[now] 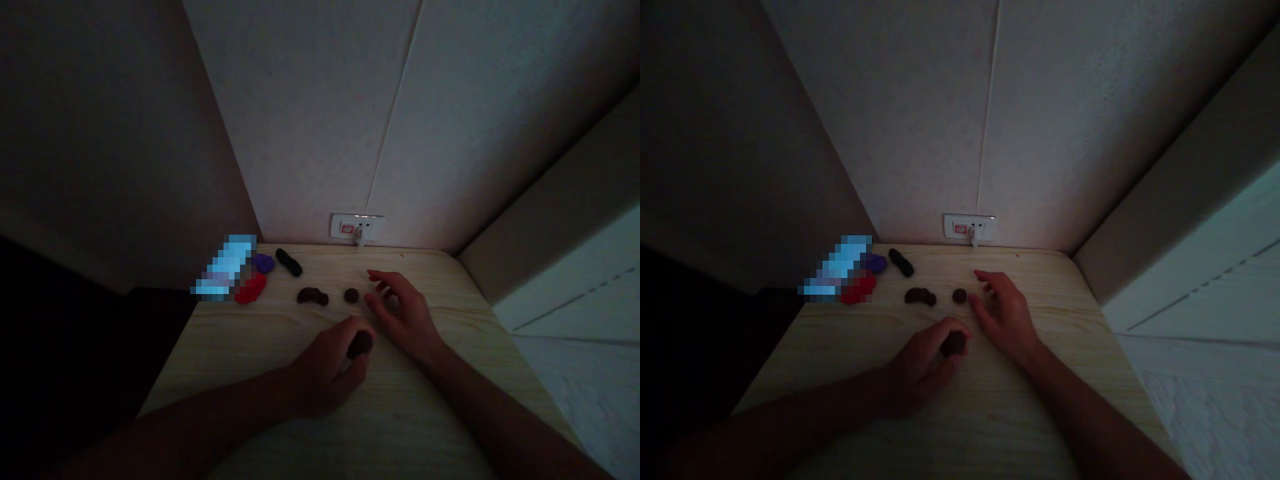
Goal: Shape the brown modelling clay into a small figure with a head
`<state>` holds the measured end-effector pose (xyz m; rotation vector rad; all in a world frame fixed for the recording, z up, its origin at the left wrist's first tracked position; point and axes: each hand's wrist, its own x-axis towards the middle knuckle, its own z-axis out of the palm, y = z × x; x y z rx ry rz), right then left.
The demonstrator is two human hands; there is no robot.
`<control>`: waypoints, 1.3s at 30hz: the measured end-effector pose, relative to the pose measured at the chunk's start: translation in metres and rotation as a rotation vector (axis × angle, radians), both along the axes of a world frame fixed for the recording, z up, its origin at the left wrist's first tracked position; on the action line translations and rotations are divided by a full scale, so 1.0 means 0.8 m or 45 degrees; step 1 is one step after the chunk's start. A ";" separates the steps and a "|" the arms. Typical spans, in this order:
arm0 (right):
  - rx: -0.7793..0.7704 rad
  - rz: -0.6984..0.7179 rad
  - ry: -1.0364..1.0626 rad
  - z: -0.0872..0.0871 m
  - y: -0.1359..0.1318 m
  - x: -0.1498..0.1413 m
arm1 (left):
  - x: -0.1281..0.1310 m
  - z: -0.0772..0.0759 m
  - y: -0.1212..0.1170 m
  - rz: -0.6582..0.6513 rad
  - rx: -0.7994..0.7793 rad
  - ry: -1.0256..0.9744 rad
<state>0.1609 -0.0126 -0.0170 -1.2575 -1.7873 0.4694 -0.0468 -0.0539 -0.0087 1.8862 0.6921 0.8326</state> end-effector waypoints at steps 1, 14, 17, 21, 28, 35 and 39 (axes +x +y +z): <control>0.038 0.078 -0.070 -0.004 0.004 -0.003 | 0.000 0.000 0.000 -0.028 0.007 0.002; -0.189 0.290 0.305 -0.015 0.008 -0.008 | 0.000 -0.002 0.022 0.304 -0.457 -0.196; -0.437 0.358 0.692 -0.007 0.001 -0.006 | 0.001 -0.002 0.024 0.303 -0.596 -0.200; -0.537 0.439 0.876 0.009 -0.012 -0.010 | 0.000 0.001 0.026 0.341 -0.627 -0.192; -0.519 0.562 0.782 0.020 -0.029 -0.020 | 0.000 0.005 0.032 0.235 -0.717 -0.288; -0.550 0.590 0.854 0.018 -0.032 -0.017 | -0.001 -0.001 0.029 0.405 -0.643 -0.241; -0.549 0.561 0.767 0.021 -0.031 -0.014 | -0.003 0.001 0.029 0.379 -0.613 -0.231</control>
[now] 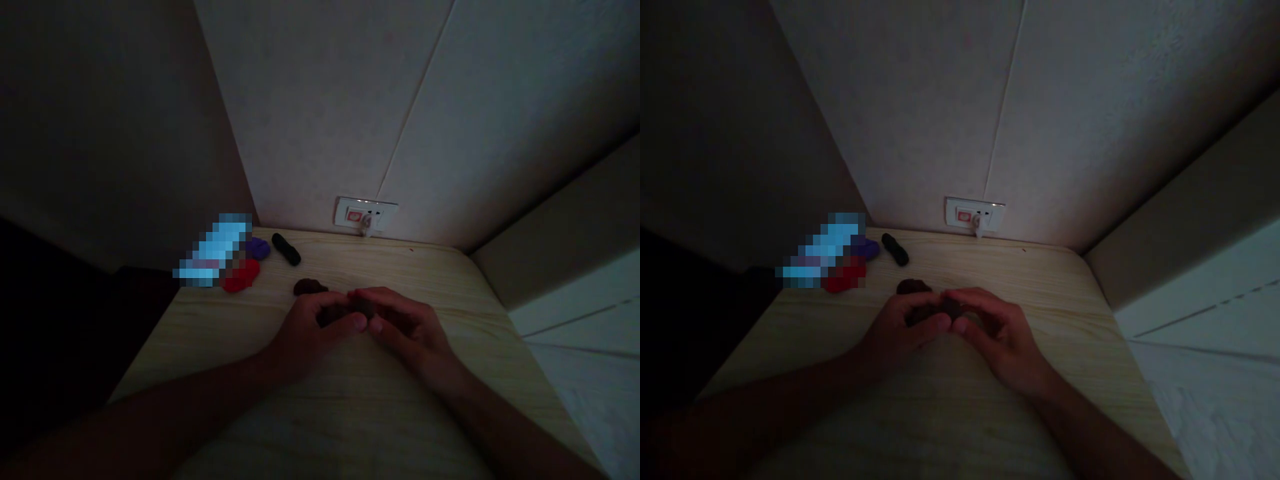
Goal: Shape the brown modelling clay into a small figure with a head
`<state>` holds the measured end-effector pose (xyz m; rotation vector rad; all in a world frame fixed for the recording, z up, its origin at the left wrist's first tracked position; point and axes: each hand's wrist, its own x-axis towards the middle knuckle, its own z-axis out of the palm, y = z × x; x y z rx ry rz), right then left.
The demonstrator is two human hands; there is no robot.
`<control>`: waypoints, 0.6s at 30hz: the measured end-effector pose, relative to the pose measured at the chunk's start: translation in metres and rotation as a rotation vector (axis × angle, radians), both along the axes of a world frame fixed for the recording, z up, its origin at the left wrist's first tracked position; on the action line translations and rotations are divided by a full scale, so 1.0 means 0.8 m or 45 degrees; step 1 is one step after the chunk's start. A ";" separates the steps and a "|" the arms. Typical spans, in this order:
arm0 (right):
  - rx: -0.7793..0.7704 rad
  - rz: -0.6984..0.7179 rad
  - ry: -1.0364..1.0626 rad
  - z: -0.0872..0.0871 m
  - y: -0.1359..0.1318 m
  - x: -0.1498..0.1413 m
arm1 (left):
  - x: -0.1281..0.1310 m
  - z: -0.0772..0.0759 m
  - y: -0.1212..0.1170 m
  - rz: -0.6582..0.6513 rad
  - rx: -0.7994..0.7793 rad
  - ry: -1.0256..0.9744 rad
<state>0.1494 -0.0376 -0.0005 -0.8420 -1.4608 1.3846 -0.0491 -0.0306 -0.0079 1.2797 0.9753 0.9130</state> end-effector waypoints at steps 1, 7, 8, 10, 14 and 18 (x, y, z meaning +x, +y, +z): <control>0.006 -0.005 -0.012 0.000 0.000 0.000 | 0.000 0.001 0.000 0.000 -0.004 -0.012; -0.110 -0.001 0.086 -0.002 0.000 0.001 | 0.000 0.009 -0.002 0.014 0.012 0.002; -0.130 0.004 0.107 -0.002 0.000 0.001 | 0.000 0.009 -0.003 0.030 0.020 0.009; -0.145 0.011 0.135 -0.002 0.001 0.000 | -0.001 0.010 -0.003 0.059 0.046 0.029; -0.133 0.015 0.149 0.000 0.004 -0.002 | -0.002 0.008 -0.003 0.071 0.090 0.081; -0.153 0.021 0.152 0.002 0.004 -0.002 | -0.001 0.008 -0.003 0.061 0.065 0.112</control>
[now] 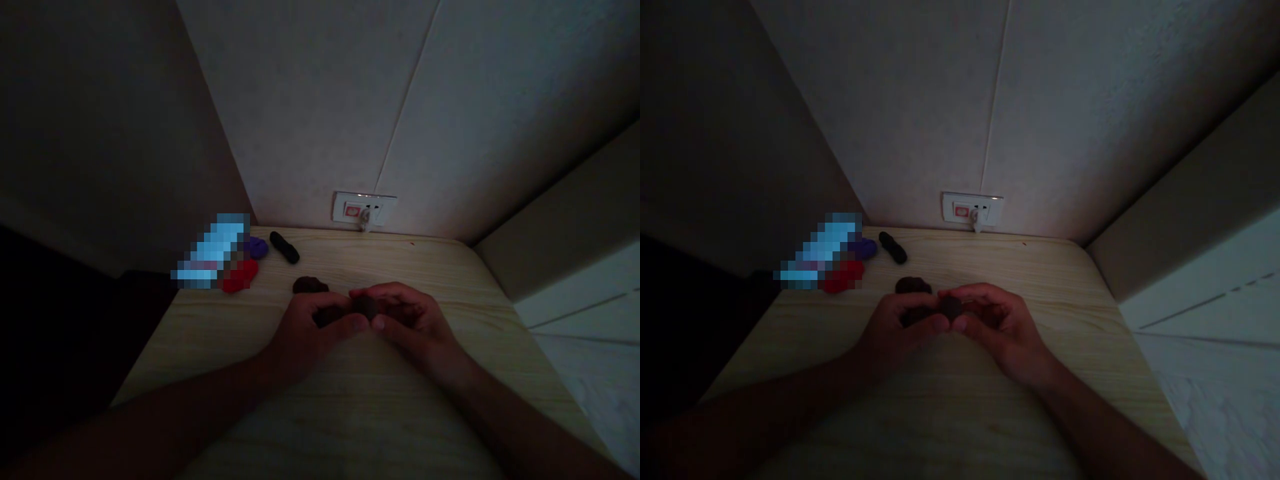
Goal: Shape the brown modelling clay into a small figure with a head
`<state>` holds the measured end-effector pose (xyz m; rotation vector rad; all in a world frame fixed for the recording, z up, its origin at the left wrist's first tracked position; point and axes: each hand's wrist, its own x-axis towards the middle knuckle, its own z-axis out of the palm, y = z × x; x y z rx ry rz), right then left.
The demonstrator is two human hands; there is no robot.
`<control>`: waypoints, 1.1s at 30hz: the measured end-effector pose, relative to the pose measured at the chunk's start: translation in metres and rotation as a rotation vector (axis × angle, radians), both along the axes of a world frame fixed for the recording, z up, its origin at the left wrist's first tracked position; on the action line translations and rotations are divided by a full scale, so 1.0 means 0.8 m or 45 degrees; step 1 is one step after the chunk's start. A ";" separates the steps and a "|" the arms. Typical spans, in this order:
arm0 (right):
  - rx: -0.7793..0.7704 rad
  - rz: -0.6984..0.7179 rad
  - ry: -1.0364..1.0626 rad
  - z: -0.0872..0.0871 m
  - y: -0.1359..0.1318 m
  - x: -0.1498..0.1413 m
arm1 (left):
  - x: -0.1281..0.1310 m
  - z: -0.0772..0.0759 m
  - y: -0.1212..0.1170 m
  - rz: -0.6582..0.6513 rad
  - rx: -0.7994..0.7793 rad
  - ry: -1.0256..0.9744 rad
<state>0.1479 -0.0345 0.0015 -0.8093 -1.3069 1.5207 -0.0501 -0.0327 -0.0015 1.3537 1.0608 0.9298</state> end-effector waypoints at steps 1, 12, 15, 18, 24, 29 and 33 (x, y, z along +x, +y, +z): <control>-0.002 -0.001 -0.003 0.000 -0.001 0.000 | 0.000 0.000 0.000 -0.014 -0.009 -0.006; -0.106 -0.283 0.053 -0.018 0.016 0.009 | 0.000 -0.008 -0.001 -0.126 -0.048 -0.229; -0.152 -0.254 0.084 -0.016 0.021 0.010 | 0.003 -0.013 -0.002 -0.164 -0.070 -0.290; -0.246 -0.229 0.148 -0.012 0.021 0.010 | 0.009 -0.014 -0.002 -0.221 -0.091 -0.414; -0.274 -0.190 0.178 -0.008 0.017 0.007 | 0.010 -0.014 -0.002 -0.215 -0.154 -0.351; -0.155 -0.231 0.127 -0.009 0.010 0.003 | 0.003 -0.013 -0.003 -0.207 -0.023 -0.125; 0.007 -0.288 -0.049 -0.008 0.007 0.005 | 0.001 -0.009 -0.003 -0.238 -0.028 -0.100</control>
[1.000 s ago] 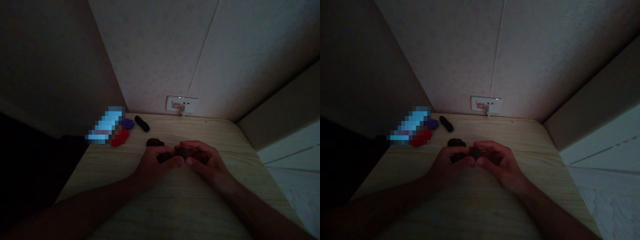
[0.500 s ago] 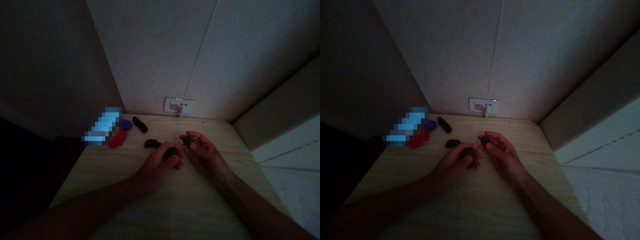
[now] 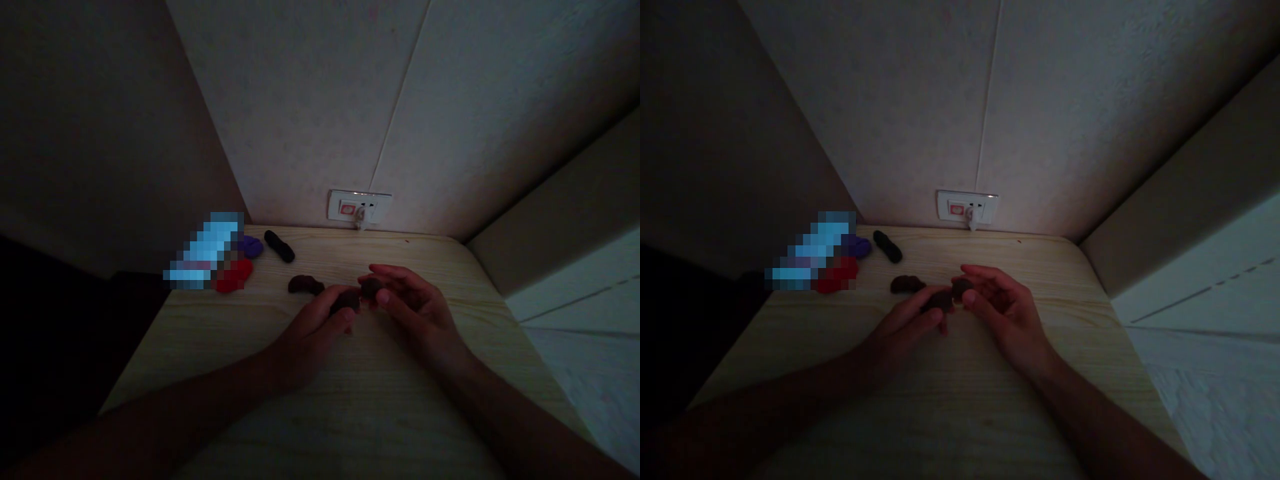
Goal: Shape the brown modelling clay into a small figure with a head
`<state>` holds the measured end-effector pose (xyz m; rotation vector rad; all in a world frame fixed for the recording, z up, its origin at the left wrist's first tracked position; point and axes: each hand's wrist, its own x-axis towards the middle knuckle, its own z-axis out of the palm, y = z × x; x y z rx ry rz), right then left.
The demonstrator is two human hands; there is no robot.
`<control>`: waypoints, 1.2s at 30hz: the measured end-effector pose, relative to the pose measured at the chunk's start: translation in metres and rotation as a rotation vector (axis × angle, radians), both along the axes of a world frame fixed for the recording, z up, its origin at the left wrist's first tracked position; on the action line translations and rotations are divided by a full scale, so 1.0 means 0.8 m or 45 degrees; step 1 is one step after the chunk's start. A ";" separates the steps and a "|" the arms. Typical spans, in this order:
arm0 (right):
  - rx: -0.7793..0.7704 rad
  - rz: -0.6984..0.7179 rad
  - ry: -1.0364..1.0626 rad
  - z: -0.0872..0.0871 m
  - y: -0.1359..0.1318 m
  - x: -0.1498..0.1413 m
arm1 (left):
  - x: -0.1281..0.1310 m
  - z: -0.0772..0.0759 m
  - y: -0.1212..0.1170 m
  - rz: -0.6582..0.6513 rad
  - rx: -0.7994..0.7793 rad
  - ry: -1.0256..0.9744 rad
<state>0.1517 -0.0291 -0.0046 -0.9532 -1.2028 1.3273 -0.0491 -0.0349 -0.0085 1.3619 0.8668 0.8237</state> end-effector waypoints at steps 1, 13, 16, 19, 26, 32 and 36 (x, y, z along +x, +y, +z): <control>0.044 -0.009 -0.030 0.001 0.000 0.000 | 0.000 0.001 0.001 -0.008 -0.001 0.008; 0.222 0.009 -0.138 0.006 -0.001 -0.002 | 0.002 -0.003 0.004 -0.015 0.035 0.050; 0.237 0.005 -0.121 0.006 -0.002 -0.003 | 0.002 -0.001 0.003 -0.008 0.031 0.055; 0.237 -0.001 -0.113 0.007 -0.003 -0.003 | 0.002 0.001 0.003 0.002 0.021 0.058; 0.242 -0.011 -0.149 0.006 -0.002 -0.002 | 0.002 -0.001 0.003 0.023 0.029 0.037; 0.256 0.022 -0.159 0.002 -0.002 -0.002 | 0.003 -0.004 0.005 0.031 0.031 0.024; 0.238 0.033 -0.145 0.001 -0.003 -0.004 | 0.001 -0.005 0.003 0.038 0.037 0.039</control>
